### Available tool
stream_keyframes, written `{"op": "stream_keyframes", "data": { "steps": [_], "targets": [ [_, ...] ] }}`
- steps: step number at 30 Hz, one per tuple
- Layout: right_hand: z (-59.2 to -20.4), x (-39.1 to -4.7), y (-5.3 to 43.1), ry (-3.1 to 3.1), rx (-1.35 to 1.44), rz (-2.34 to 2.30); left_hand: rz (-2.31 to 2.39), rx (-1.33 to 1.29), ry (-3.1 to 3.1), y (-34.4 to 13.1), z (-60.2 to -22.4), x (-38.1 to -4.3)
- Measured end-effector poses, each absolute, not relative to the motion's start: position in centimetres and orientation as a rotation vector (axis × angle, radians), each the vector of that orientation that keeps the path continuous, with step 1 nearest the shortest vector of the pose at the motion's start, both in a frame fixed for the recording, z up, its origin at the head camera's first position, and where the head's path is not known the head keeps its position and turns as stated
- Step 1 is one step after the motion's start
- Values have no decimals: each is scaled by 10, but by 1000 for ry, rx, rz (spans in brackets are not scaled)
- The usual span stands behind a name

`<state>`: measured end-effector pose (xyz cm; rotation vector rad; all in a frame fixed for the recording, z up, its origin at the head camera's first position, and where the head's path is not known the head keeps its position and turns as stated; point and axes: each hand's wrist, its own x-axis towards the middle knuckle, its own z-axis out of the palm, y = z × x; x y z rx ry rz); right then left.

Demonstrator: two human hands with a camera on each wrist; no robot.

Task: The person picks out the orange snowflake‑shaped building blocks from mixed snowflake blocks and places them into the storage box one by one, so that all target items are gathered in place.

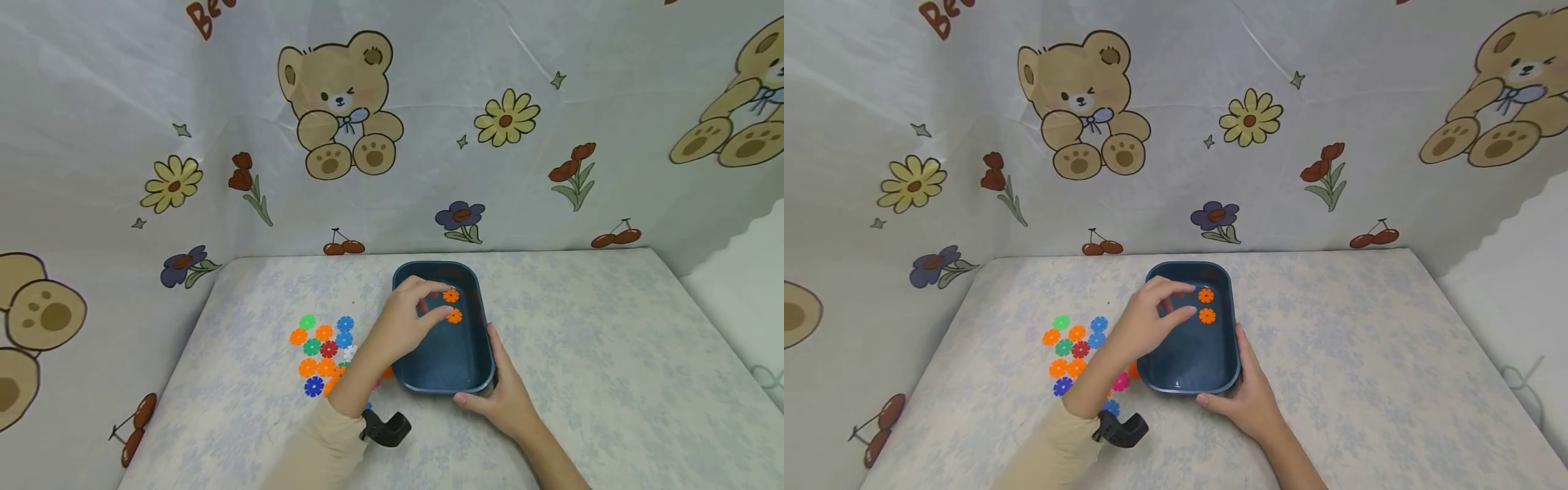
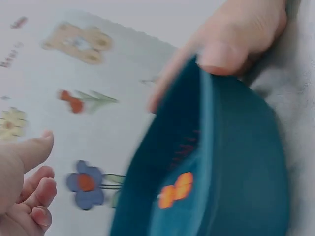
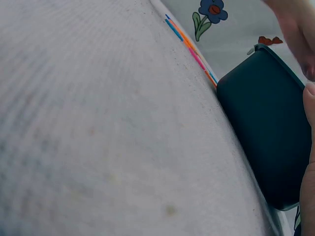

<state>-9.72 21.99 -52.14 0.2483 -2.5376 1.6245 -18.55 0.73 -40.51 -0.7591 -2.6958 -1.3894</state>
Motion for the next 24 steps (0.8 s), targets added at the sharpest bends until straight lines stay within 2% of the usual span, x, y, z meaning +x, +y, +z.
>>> {"op": "stream_keyframes", "data": {
  "steps": [5, 9, 14, 20, 24],
  "targets": [
    [-520, -97, 219, -2557, 220, 1606, -1429, -657, -2599, -31, -386, -160],
    [-519, -98, 219, -2567, 213, 1607, -1379, -487, -2596, -58, -388, -147],
    [-519, -98, 219, -2567, 212, 1606, -1319, -340, -2805, -78, -417, -138],
    [-520, -98, 219, -2564, 230, 1603, -1233, -350, -3023, -87, -464, -133],
    [-520, -98, 219, -2568, 222, 1614, -1170, -393, -3021, -86, -483, -133]
  ]
}}
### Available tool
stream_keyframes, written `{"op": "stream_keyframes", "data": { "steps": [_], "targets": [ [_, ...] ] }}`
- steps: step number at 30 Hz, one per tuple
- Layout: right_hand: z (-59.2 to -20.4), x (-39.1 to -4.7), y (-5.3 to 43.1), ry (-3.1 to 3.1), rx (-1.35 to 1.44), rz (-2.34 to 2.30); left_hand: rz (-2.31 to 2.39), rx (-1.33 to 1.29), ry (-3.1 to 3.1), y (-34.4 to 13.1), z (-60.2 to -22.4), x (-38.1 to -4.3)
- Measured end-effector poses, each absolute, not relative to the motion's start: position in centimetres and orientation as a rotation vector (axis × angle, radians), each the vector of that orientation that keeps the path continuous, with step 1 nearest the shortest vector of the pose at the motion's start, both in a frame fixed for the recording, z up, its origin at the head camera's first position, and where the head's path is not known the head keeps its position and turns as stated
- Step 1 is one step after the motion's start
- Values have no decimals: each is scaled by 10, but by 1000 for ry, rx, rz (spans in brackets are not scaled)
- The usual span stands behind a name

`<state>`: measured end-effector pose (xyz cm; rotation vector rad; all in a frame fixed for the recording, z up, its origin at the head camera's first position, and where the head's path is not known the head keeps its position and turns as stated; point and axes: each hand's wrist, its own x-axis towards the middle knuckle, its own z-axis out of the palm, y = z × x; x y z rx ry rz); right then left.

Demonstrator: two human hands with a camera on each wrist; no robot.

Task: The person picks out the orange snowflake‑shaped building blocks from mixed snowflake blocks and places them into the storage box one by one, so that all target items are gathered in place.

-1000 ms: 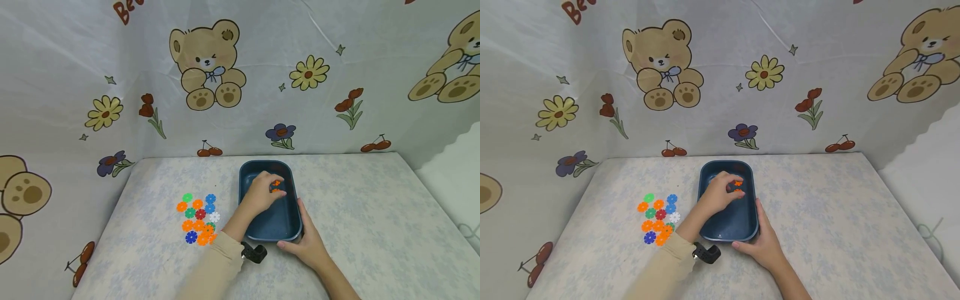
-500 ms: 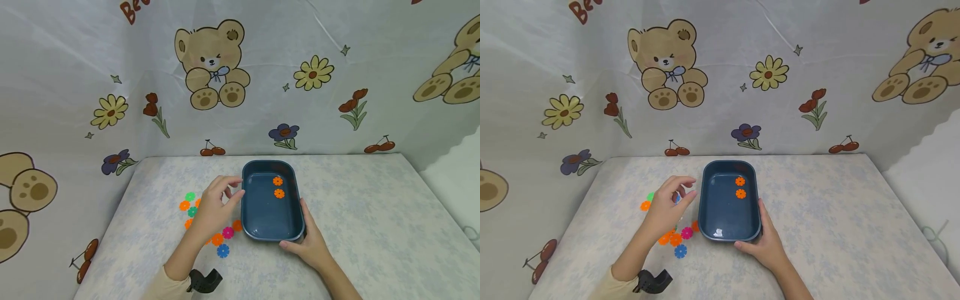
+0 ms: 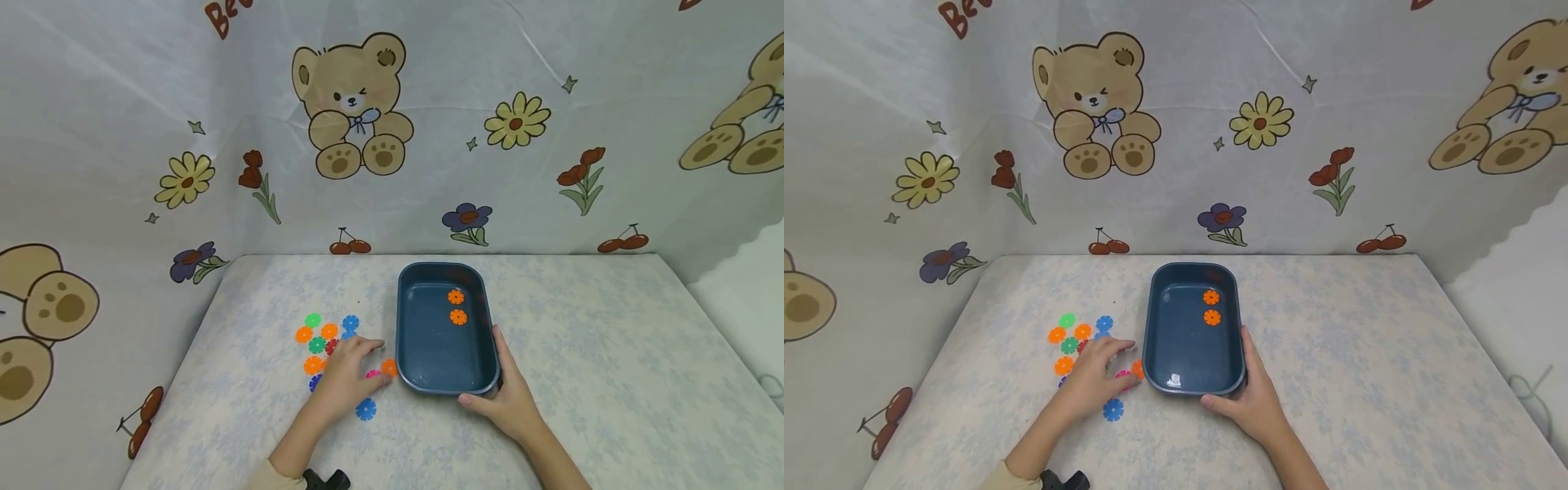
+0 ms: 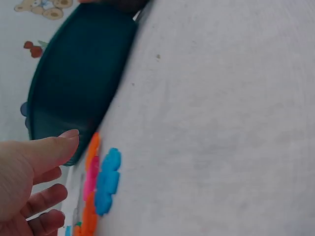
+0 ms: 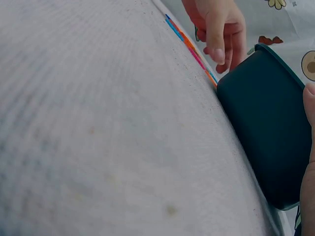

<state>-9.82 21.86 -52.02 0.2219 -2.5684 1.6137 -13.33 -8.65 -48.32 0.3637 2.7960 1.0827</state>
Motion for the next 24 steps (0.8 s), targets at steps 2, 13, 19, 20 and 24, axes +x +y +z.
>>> {"op": "stream_keyframes", "data": {
  "steps": [2, 13, 19, 20, 24],
  "targets": [
    [-520, -98, 219, -2573, 215, 1617, 1051, 388, 2818, -85, -488, -134],
    [-520, -98, 219, -2586, 213, 1597, 992, 454, 2889, -82, -497, -133],
    [-519, -98, 219, -2601, 197, 1601, 1008, 454, 2877, -81, -496, -132],
    [-519, -98, 219, -2602, 196, 1599, 1009, 450, 2875, -81, -497, -132],
    [-519, -98, 219, -2606, 196, 1602, 1002, 473, 2887, -81, -500, -133]
  ]
}}
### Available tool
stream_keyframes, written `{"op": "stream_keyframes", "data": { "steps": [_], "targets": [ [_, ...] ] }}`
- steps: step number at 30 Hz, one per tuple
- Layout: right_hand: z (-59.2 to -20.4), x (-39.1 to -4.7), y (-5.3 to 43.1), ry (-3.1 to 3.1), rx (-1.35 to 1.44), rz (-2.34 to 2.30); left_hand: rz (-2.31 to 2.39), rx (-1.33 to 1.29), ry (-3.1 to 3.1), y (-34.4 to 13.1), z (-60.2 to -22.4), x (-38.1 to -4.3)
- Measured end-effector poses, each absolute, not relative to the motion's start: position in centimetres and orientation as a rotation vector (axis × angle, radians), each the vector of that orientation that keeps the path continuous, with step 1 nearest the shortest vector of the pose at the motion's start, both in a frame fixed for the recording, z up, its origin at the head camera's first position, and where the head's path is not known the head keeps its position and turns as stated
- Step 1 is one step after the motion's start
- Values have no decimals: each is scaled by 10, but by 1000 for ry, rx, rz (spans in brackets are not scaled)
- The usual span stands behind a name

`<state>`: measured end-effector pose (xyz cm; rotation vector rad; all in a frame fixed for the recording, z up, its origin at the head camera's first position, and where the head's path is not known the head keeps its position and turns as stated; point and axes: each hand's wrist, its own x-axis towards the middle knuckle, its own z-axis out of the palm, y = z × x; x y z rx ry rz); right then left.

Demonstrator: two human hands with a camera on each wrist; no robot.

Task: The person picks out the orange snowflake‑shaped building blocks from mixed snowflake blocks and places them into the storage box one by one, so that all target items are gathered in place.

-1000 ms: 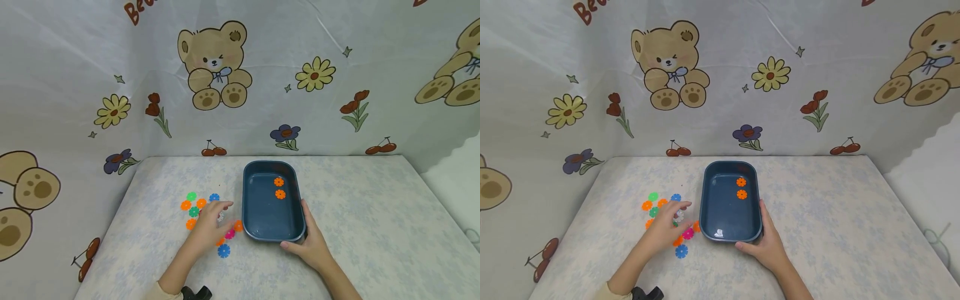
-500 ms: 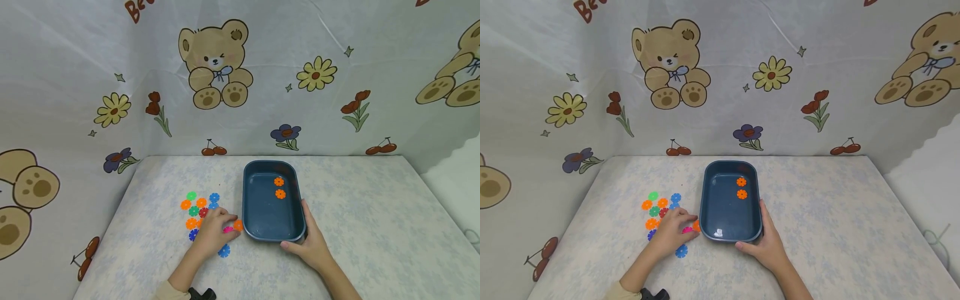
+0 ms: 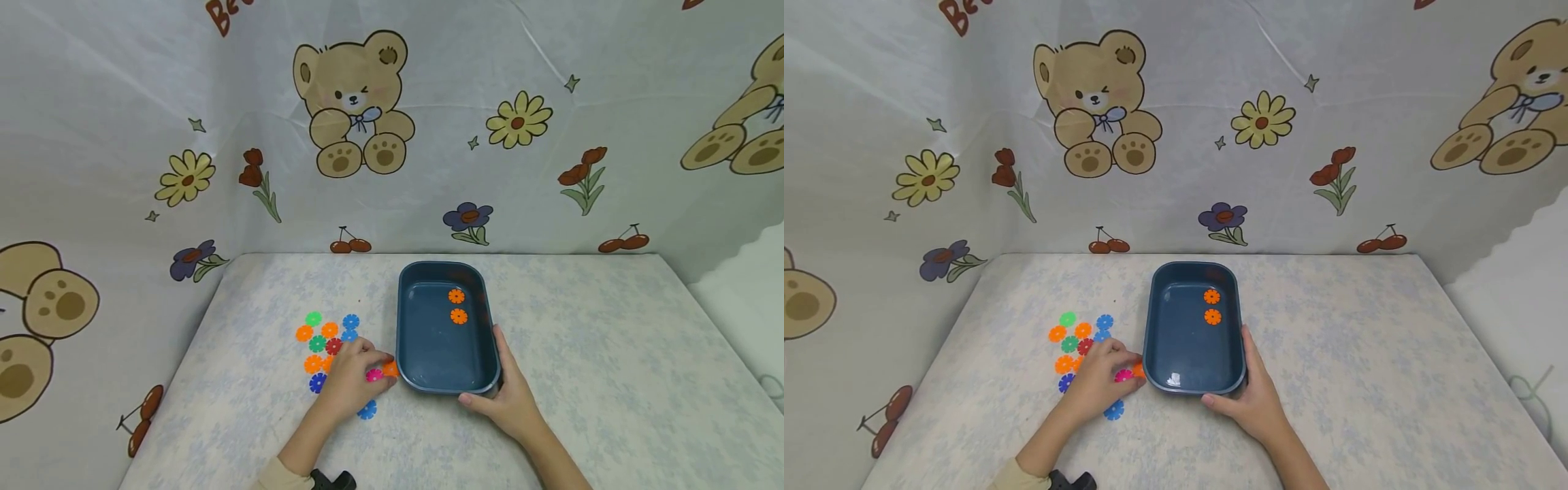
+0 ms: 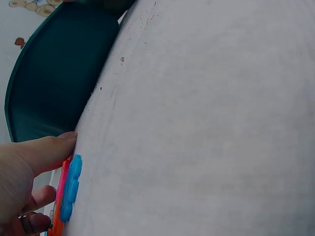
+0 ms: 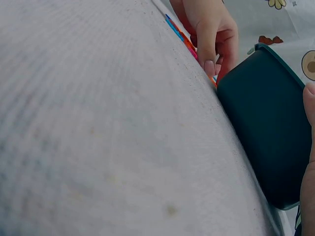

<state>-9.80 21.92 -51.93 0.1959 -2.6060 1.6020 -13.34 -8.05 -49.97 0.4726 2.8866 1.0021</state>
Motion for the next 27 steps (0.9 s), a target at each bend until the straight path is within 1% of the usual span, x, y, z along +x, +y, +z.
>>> {"op": "stream_keyframes", "data": {
  "steps": [8, 17, 24, 27],
  "targets": [
    [-520, -98, 219, -2595, 204, 1611, 1036, 437, 2903, -82, -500, -133],
    [-521, -98, 219, -2591, 207, 1613, 895, 441, 3022, -88, -502, -127],
    [-521, -99, 219, -2586, 215, 1611, 930, 464, 2973, -91, -504, -127],
    [-520, -99, 219, -2585, 218, 1607, 999, 422, 2916, -91, -503, -127]
  ]
}}
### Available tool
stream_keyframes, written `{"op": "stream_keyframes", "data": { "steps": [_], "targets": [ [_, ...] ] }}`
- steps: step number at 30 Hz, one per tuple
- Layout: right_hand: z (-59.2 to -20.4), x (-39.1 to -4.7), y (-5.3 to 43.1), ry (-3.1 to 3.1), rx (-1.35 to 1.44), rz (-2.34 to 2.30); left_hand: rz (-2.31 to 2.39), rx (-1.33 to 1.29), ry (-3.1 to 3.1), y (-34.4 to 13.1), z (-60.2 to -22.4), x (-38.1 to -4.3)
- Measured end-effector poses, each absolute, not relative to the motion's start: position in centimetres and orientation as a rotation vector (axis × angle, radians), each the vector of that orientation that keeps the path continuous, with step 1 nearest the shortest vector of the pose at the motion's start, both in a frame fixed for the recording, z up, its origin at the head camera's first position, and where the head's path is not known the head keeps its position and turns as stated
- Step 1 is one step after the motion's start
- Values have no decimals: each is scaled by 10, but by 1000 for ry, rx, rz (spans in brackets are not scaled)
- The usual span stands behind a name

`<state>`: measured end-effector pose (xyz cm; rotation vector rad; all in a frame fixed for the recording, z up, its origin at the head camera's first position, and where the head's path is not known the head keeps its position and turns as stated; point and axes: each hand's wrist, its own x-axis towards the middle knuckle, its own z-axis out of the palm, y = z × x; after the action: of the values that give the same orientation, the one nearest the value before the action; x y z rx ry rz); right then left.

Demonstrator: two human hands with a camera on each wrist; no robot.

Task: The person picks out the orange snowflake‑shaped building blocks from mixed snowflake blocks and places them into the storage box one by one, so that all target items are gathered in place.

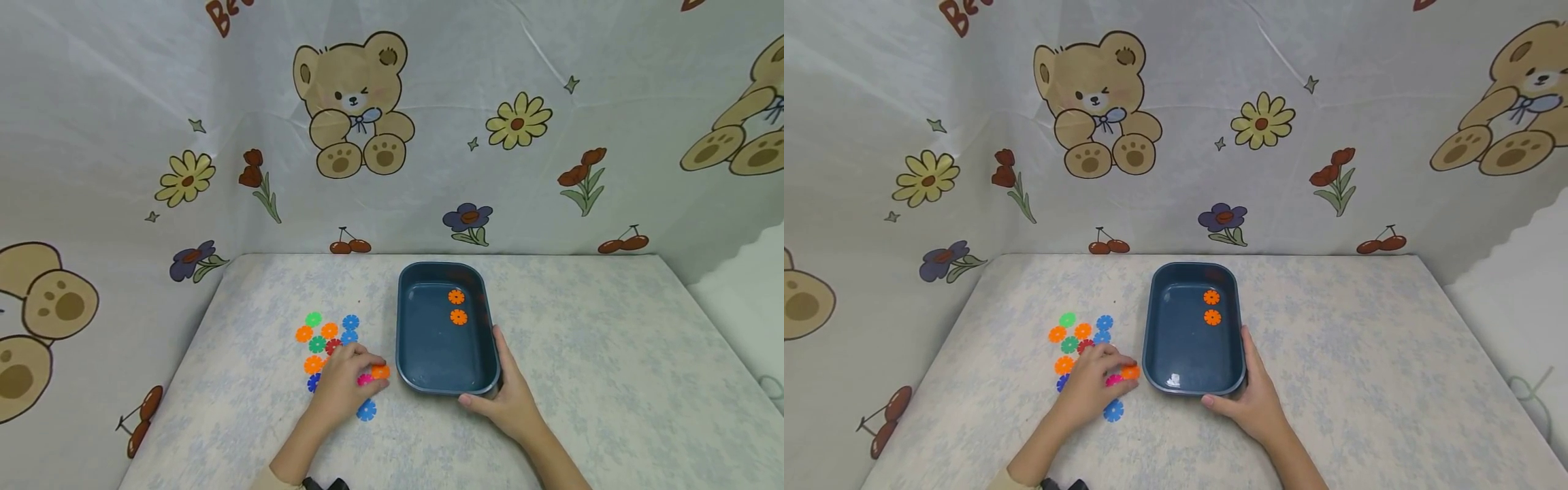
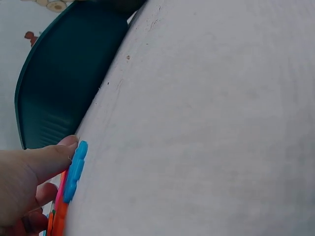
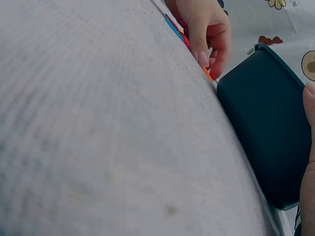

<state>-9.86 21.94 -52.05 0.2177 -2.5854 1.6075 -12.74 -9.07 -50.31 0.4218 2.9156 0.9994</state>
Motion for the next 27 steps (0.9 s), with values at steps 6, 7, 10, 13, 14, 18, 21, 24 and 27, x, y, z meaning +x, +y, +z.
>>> {"op": "stream_keyframes", "data": {
  "steps": [6, 7, 10, 13, 14, 18, 21, 24, 27],
  "targets": [
    [-521, -98, 219, -2575, 223, 1617, 1056, 311, 2816, -89, -499, -129],
    [-521, -98, 219, -2573, 225, 1616, 1053, 315, 2813, -88, -499, -129],
    [-521, -98, 219, -2568, 230, 1614, 1033, 330, 2826, -88, -500, -129],
    [-521, -99, 220, -2570, 228, 1606, 1019, 368, 2858, -88, -500, -127],
    [-521, -99, 220, -2570, 226, 1606, 1021, 370, 2864, -88, -500, -127],
    [-521, -99, 220, -2584, 218, 1592, 1017, 390, 2885, -89, -500, -125],
    [-521, -98, 220, -2586, 219, 1591, 1016, 403, 2889, -90, -500, -124],
    [-521, -98, 220, -2580, 229, 1602, 1020, 413, 2881, -91, -499, -124],
    [-521, -97, 220, -2574, 242, 1610, 1014, 437, 2872, -91, -499, -124]
  ]
}}
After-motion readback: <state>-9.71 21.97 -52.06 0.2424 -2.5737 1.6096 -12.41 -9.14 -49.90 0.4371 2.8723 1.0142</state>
